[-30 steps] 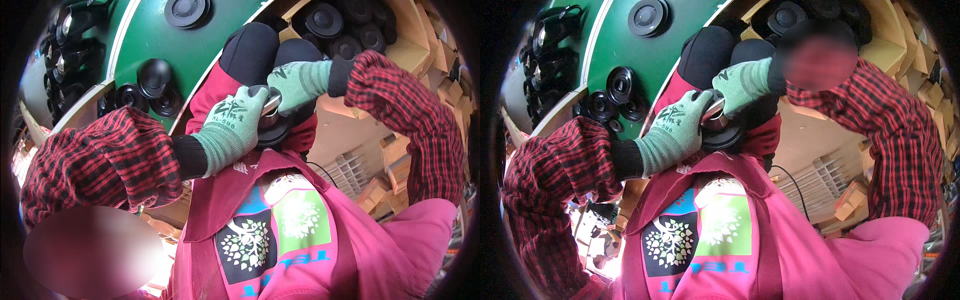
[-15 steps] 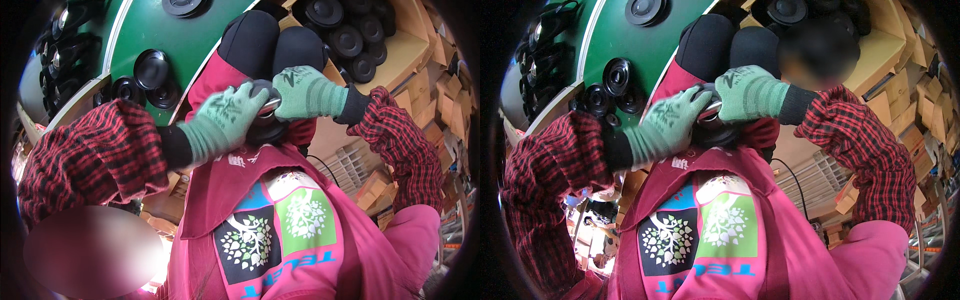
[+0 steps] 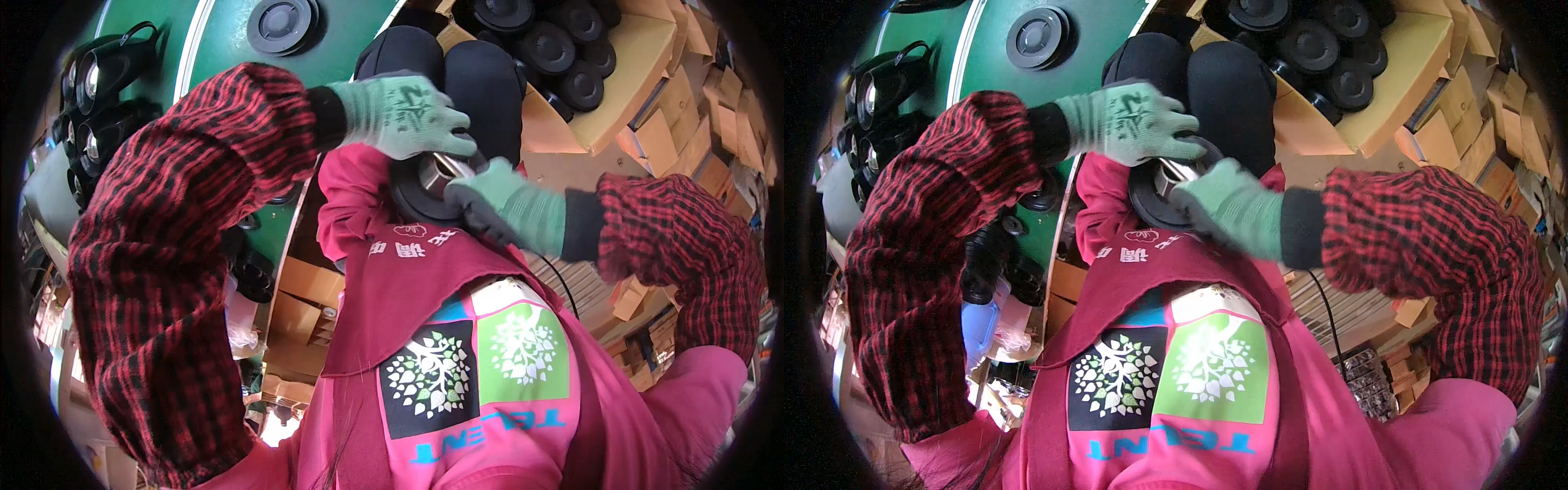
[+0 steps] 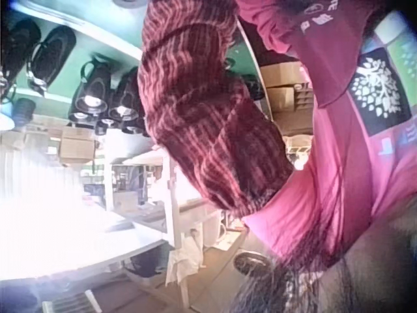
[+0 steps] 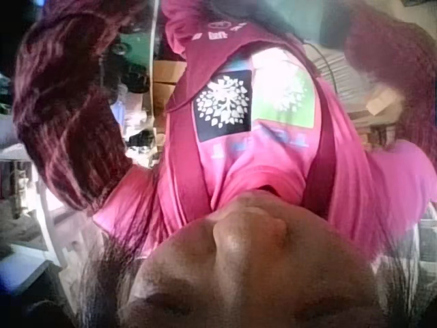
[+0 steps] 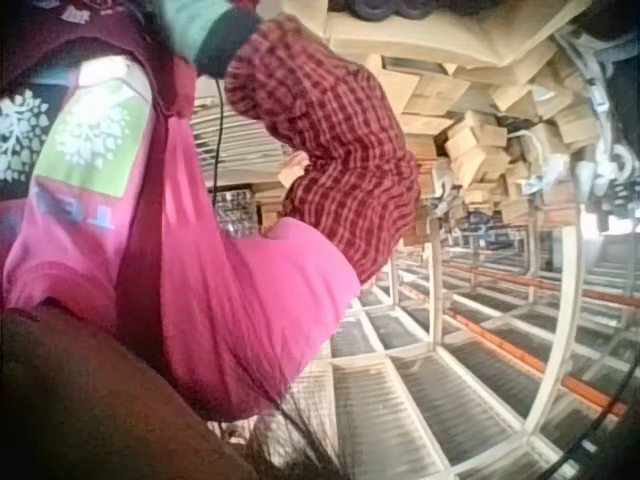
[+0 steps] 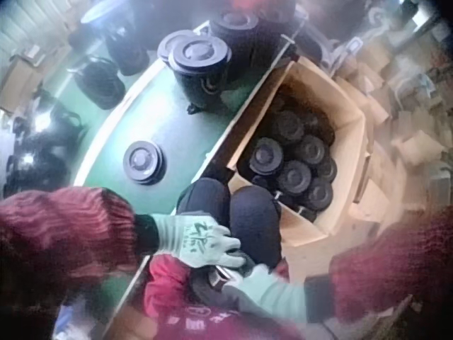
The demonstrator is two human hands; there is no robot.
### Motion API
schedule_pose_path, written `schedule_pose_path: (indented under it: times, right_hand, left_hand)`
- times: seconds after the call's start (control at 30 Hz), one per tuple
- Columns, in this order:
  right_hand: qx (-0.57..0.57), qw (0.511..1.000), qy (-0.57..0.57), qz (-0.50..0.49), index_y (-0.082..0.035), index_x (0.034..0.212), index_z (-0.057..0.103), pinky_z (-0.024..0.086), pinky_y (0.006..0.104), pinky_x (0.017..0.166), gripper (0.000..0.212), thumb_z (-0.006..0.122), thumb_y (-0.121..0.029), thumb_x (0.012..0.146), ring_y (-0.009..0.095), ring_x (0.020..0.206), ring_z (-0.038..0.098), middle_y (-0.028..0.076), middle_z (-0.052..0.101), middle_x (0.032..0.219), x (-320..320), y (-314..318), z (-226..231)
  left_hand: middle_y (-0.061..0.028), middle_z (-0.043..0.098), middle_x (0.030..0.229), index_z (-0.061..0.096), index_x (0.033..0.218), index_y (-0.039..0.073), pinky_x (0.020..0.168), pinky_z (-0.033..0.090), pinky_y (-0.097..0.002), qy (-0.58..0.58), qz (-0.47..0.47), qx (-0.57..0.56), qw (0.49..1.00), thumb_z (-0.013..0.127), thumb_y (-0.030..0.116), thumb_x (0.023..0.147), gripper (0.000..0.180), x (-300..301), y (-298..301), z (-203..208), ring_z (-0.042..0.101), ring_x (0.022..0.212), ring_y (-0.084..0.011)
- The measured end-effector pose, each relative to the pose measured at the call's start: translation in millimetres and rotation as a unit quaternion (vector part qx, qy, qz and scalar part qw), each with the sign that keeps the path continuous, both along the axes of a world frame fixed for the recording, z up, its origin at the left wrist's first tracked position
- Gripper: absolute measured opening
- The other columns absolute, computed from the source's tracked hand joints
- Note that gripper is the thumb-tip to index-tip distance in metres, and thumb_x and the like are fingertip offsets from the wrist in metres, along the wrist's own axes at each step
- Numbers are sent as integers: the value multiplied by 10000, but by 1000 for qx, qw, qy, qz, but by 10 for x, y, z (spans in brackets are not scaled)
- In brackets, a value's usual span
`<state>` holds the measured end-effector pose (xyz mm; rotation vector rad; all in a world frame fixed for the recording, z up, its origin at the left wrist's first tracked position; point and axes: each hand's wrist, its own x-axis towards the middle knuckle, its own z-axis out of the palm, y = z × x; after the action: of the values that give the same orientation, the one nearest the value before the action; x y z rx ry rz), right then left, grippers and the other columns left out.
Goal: The person repeatedly picks up a black kettle, places a lid on top, and uses a metal rod to press or secure the lid. They then place the assembled kettle on the green work surface and repeat the process with additional kettles.
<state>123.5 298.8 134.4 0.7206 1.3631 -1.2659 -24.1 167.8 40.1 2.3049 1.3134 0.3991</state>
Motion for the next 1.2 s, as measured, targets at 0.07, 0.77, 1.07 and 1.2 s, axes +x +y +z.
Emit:
schedule_pose_path:
  times: [0.07,0.77,1.07,1.2]
  right_hand:
    - [9,962,-144,-232,-20,754,646,374,268,446,238,649,-188,923,94,478,473,18,523,590,21,-218,30]
    - [102,911,400,-16,-44,957,695,486,266,462,413,685,-455,912,111,525,614,46,664,690,-1175,852,-1159]
    - [164,927,334,53,-70,1190,634,528,364,573,640,623,-620,863,253,601,630,122,667,779,-1889,446,-1632]
    - [259,691,673,46,-61,1254,622,496,426,948,472,625,-433,964,375,1070,624,176,625,1119,-673,659,-963]
  left_hand:
    - [-98,607,1122,600,1258,152,708,572,-384,-37,-35,42,998,661,267,802,474,-81,62,-86,662,921,-267]
    - [-221,459,1469,443,1453,36,1146,370,-488,-346,449,36,823,919,338,652,979,956,-605,202,432,1372,-438]
    - [-198,464,1468,511,1343,46,1156,365,-502,-305,505,81,803,992,410,478,1055,1319,-241,28,401,1408,-422]
    - [-185,505,1379,532,1257,47,1112,397,-495,-336,496,137,789,989,378,512,935,1315,-254,-58,436,1365,-414]
